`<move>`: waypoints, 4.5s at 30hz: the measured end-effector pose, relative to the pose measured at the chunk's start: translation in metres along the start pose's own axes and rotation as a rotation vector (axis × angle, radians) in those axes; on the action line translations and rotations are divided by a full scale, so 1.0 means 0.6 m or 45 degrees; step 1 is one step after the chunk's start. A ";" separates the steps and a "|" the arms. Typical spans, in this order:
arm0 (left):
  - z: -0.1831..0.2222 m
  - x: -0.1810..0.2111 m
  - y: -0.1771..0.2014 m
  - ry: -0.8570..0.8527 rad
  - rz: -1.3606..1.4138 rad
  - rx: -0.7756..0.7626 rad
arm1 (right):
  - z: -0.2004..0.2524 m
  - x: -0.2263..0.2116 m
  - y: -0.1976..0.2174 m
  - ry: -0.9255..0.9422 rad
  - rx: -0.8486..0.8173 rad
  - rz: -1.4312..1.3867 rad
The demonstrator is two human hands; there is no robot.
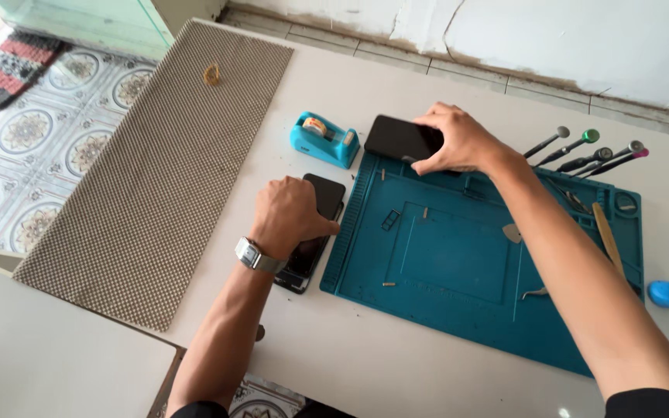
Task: The person works on two smartphones on a blue repair mat, using a metal prying tool to separate the back cover from the frame. They repeatedly pry along the edges of both a black and a blue phone, then place them side by side on the mat.
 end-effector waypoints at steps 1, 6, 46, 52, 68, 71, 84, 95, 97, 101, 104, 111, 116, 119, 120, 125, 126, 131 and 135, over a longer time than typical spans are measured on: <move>0.001 0.001 -0.002 0.003 0.001 0.012 | -0.004 0.006 -0.009 -0.036 -0.023 0.041; 0.005 0.008 -0.003 0.068 0.042 0.021 | 0.007 0.003 -0.004 -0.065 -0.016 0.177; -0.006 0.121 -0.041 -0.741 0.283 0.236 | 0.401 -0.150 -0.032 -0.371 -0.273 0.023; 0.004 0.117 -0.006 -0.983 0.752 0.211 | 0.314 -0.157 0.033 0.030 0.093 0.030; -0.102 0.151 0.034 -1.042 0.173 0.662 | 0.272 -0.155 0.092 0.174 0.675 -0.480; -0.154 0.175 0.010 -1.054 -0.088 0.955 | 0.314 -0.143 0.137 0.095 0.720 -0.520; -0.118 0.190 0.026 -1.106 0.065 0.740 | 0.365 -0.129 0.171 -0.170 0.706 -0.829; 0.068 0.230 -0.047 -1.361 0.394 1.140 | 0.409 -0.133 0.061 0.007 0.570 -0.426; 0.060 0.214 -0.055 -1.285 0.697 1.100 | 0.409 -0.145 0.057 0.324 0.697 -0.236; 0.057 0.193 -0.060 -1.286 0.820 1.145 | 0.407 -0.158 0.059 0.572 0.841 -0.117; 0.062 0.194 -0.067 -1.287 0.804 1.090 | 0.410 -0.157 0.060 0.545 0.844 -0.109; 0.063 0.216 -0.030 -1.250 1.618 0.327 | 0.426 -0.069 0.013 -0.652 0.652 -1.183; 0.064 0.228 -0.019 -1.233 1.348 0.460 | 0.418 -0.064 -0.020 -0.892 0.348 -2.287; 0.062 0.243 -0.059 -1.110 1.588 0.443 | 0.413 -0.086 -0.033 -0.826 0.180 -2.331; 0.059 0.244 -0.070 -1.122 1.736 0.354 | 0.413 -0.093 -0.034 -0.794 0.154 -2.375; 0.028 0.243 -0.092 -1.214 2.450 -0.141 | 0.419 -0.101 -0.014 -0.802 0.175 -2.364; 0.023 0.238 -0.093 -1.221 2.418 -0.101 | 0.416 -0.092 -0.008 -0.809 0.229 -2.281; 0.017 0.219 -0.103 -1.020 2.362 -0.027 | 0.412 -0.055 0.026 -0.557 0.675 -1.556; 0.050 0.231 -0.089 -1.168 1.967 0.216 | 0.425 -0.088 0.057 -0.290 0.802 -1.233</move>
Point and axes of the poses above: each hand's wrist, its own z-axis away from the middle knuckle, its own y-axis out of the back of the hand, x = y × z, the point moved 4 cm from there along -z, towards the middle knuckle, and after that the axes turned 1 degree about -z, right-handed, at the moved point
